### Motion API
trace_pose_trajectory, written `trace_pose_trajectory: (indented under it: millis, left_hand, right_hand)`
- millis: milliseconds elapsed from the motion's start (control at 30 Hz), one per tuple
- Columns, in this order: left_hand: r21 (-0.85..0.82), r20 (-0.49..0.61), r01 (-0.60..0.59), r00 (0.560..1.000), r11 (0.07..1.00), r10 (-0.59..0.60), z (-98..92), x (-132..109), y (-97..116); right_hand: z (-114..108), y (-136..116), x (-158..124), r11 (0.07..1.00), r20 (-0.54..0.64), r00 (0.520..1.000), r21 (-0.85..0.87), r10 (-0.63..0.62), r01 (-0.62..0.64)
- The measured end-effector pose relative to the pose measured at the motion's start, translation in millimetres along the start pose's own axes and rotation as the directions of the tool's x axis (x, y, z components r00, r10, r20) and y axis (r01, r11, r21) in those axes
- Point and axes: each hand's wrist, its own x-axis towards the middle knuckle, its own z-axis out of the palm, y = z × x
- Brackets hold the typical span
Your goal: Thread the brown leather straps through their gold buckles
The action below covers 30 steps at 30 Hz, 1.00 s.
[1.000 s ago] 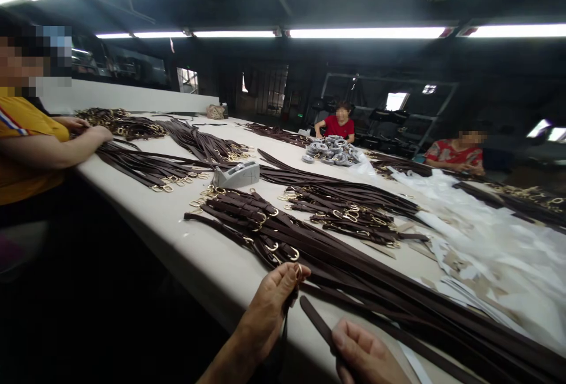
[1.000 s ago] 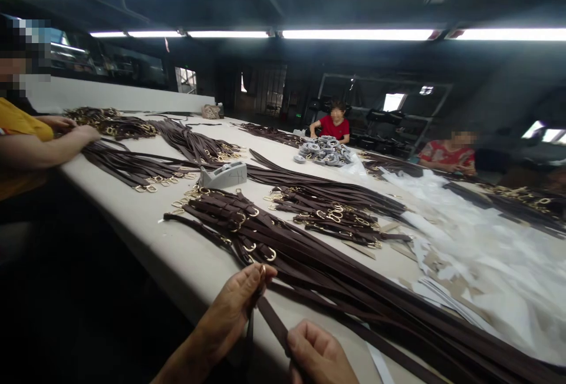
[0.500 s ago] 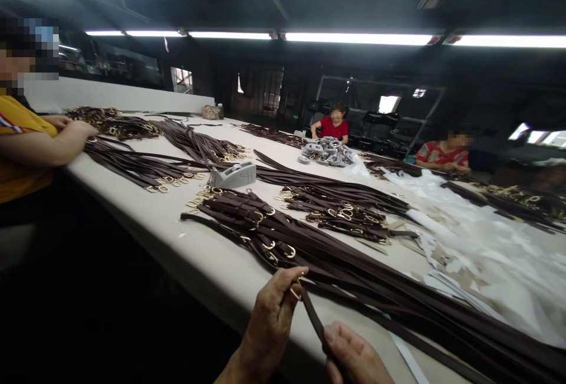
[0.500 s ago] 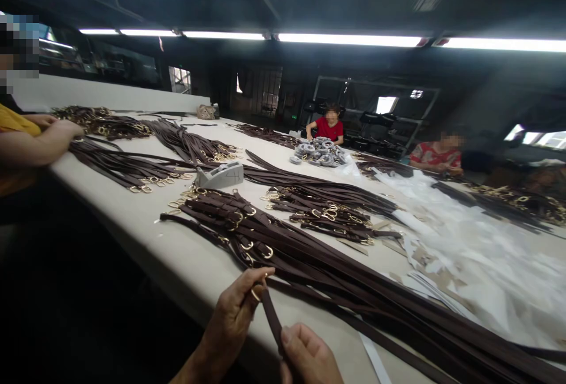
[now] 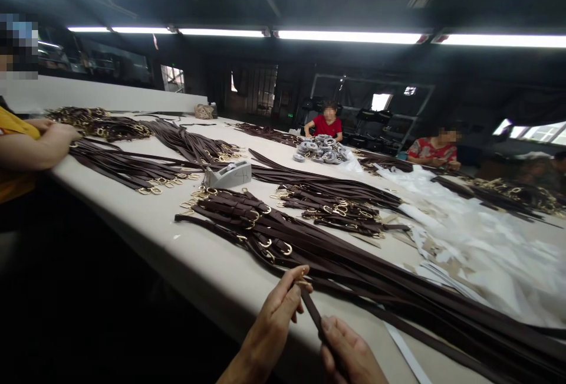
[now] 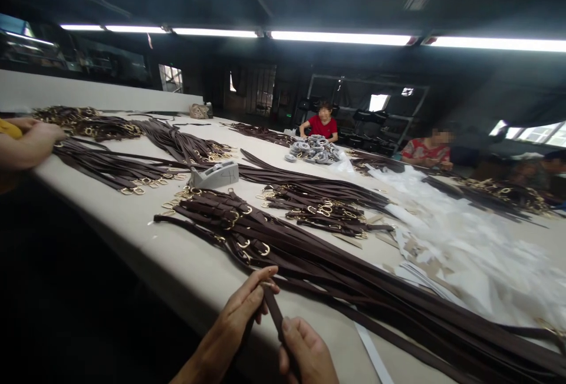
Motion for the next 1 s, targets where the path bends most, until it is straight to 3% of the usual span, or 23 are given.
trace_pose_trajectory:
  millis: [233, 367, 467, 600, 667, 767, 833, 900, 1000]
  left_hand:
    - [0.103, -0.003, -0.055, 0.998, 0.993, 0.055, 7.8, -4.4, 4.5]
    - [0.076, 0.07, -0.11, 0.992, 0.991, 0.104, 12.8, -3.2, 10.4]
    - [0.053, 0.07, -0.155, 0.986, 0.987, 0.151, 20.8, -3.4, 9.1]
    - [0.004, 0.146, -0.137, 0.98, 0.991, 0.135, 33.9, -1.9, 7.1]
    - [0.029, 0.142, -0.137, 0.981, 0.99, 0.131, 39.6, 1.2, 7.8]
    - [-0.001, 0.122, -0.083, 0.989, 0.997, 0.082, 46.7, 7.6, 6.4]
    - [-0.121, 0.186, 0.057, 0.982, 0.991, -0.034, 51.2, 10.6, 1.9]
    - [-0.186, 0.295, 0.251, 0.937, 0.95, -0.189, 55.7, 10.8, -3.4]
    - [-0.208, 0.476, 0.449, 0.823, 0.869, -0.311, 61.4, 6.7, -6.7]
  right_hand:
    - [11.8, -5.2, 2.8, 0.993, -0.001, 1.0, 0.111, -0.024, 0.024]
    - [14.0, -14.9, 4.1, 0.981, -0.167, 0.974, 0.097, -0.15, 0.168]
    - [10.4, -25.3, 7.1, 0.952, -0.244, 0.92, -0.072, -0.306, 0.298]
    - [9.3, -41.8, 8.1, 0.769, -0.103, 0.861, -0.511, -0.498, 0.384]
    - [10.2, -50.1, 7.0, 0.706, -0.053, 0.845, -0.578, -0.533, 0.409]
    - [6.4, -61.6, 5.5, 0.789, -0.105, 0.855, -0.456, -0.507, 0.412]
    - [-0.2, -69.8, 4.3, 0.881, -0.168, 0.881, -0.268, -0.442, 0.391]
    - [-8.2, -79.2, 2.7, 0.914, -0.177, 0.9, 0.011, -0.398, 0.406]
    - [-19.7, -93.1, 0.5, 0.818, -0.114, 0.913, 0.411, -0.392, 0.402]
